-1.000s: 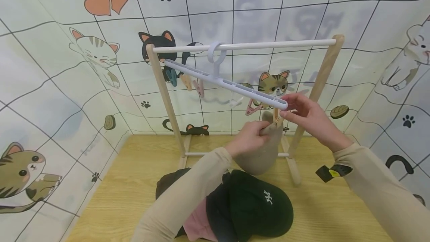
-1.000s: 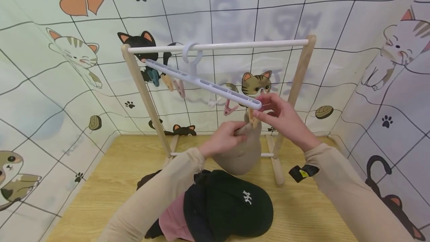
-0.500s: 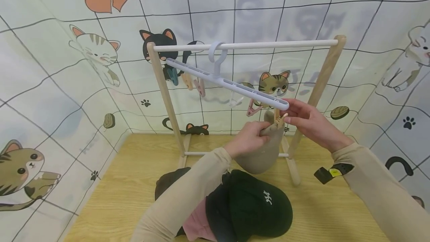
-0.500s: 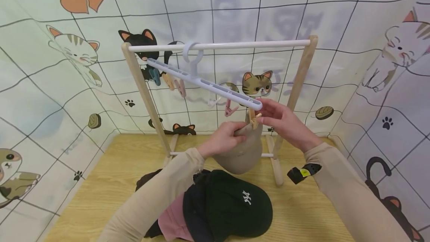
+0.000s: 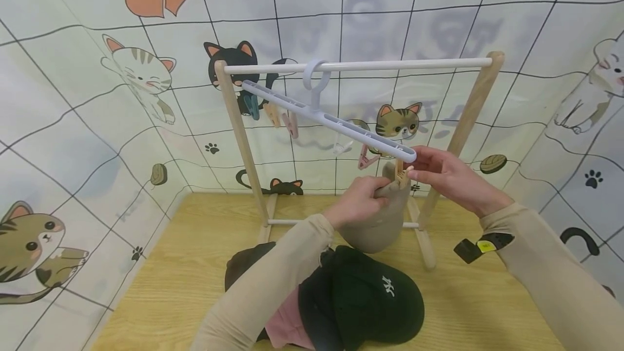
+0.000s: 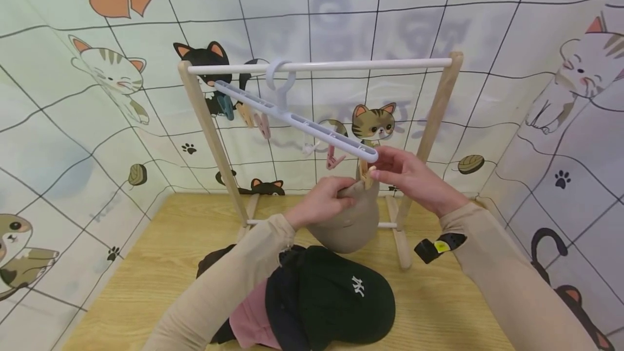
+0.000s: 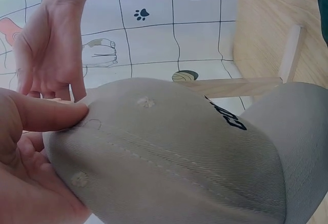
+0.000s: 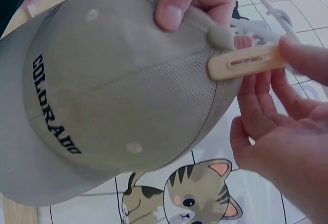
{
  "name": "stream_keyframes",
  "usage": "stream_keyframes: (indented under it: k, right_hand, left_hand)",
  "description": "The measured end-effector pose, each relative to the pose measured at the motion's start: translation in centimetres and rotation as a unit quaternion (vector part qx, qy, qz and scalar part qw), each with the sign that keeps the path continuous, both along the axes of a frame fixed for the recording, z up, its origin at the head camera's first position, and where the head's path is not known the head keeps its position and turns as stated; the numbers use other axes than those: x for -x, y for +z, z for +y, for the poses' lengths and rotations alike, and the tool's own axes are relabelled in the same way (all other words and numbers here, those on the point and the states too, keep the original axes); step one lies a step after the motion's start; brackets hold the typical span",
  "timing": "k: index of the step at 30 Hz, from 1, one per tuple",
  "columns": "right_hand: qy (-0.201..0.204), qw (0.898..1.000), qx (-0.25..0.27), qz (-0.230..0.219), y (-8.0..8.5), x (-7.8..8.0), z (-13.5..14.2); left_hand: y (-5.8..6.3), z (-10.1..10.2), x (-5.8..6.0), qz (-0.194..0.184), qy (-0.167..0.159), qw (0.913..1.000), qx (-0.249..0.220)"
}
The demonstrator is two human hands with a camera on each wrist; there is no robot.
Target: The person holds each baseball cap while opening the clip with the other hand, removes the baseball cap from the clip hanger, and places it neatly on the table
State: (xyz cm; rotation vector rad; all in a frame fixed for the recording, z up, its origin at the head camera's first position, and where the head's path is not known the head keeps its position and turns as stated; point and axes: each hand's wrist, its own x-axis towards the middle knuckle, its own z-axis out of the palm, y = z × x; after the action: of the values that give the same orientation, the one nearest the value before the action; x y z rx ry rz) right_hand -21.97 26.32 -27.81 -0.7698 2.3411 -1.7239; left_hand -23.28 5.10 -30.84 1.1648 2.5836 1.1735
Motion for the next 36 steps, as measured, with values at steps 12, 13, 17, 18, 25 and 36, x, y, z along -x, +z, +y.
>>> stream_keyframes:
  k: [12,13,17,18,25,36]
  right_hand:
    - [-0.068,0.997,-0.023,0.01,0.3,-0.1,-0.8]
    - [-0.073,0.997,-0.022,0.011,0.3,-0.1,-0.9]
    - [-0.083,0.996,-0.019,0.014,0.3,-0.1,-1.1]
    - [-0.083,0.996,-0.017,0.014,0.3,-0.1,-1.1]
    - [-0.094,0.995,-0.013,0.022,0.6,0.1,-0.7]
    - [-0.019,1.0,-0.018,0.014,1.3,0.5,0.9]
  left_hand:
    - [-0.4,-0.9,0.3,-0.005,-0.004,1.0,0.002]
    - [-0.4,-1.0,0.4,-0.003,-0.004,1.0,0.004]
    - [-0.5,-1.4,0.5,0.013,-0.006,0.9998,0.011]
    - [-0.5,-1.5,0.6,0.017,-0.007,0.9997,0.014]
    - [-0.3,-2.2,1.0,0.026,-0.006,0.9989,0.037]
    - [0.9,-5.2,1.8,-0.004,0.097,0.9947,-0.034]
